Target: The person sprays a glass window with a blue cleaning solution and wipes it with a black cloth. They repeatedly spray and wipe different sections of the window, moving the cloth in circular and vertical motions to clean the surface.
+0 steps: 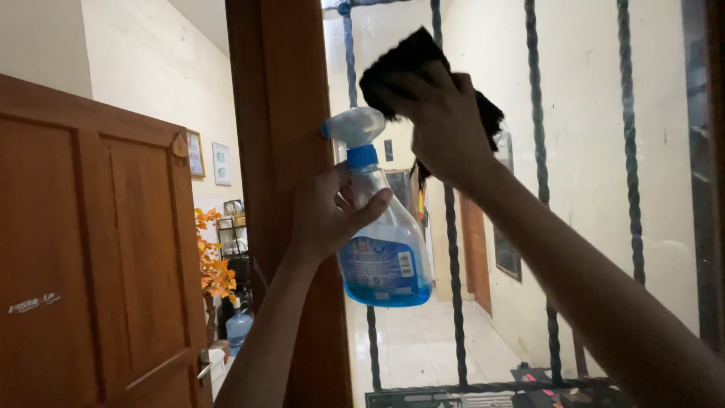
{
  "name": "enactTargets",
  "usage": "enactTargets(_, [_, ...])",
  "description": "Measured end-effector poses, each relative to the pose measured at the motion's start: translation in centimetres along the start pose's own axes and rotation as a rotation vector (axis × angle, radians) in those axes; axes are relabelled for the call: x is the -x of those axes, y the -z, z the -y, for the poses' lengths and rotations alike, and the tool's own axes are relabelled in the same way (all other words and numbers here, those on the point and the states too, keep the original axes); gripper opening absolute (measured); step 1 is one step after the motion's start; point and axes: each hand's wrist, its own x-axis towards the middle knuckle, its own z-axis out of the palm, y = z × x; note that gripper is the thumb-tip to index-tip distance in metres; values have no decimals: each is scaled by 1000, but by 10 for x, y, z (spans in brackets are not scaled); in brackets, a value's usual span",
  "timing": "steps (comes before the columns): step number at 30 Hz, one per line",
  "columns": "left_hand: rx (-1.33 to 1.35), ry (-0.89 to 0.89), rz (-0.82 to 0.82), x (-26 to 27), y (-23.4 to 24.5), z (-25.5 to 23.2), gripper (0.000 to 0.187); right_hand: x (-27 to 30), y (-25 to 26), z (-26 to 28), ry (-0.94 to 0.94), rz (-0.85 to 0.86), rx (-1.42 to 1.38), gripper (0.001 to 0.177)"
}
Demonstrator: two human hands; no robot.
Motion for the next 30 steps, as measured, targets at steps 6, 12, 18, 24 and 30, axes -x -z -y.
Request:
enactTargets(6, [67,11,-4,2,0,0,31,-45,-27,-46,-21,-174,59,65])
enactTargets(12, [21,-29,-36,3,0,3,39,-34,-24,-13,-51,-171,58,61])
enactTargets(18, [2,-23,-13,1,-3,3,37,-15,-9,-19,21,-22,-23,53])
enactTargets(24, [-12,46,-33,1,-2,4,35,-68,-55,-25,-96,-190,106,54])
enactTargets(30, [-58,33,-71,3,-2,7,40,-14,-9,10,26,14,2,72])
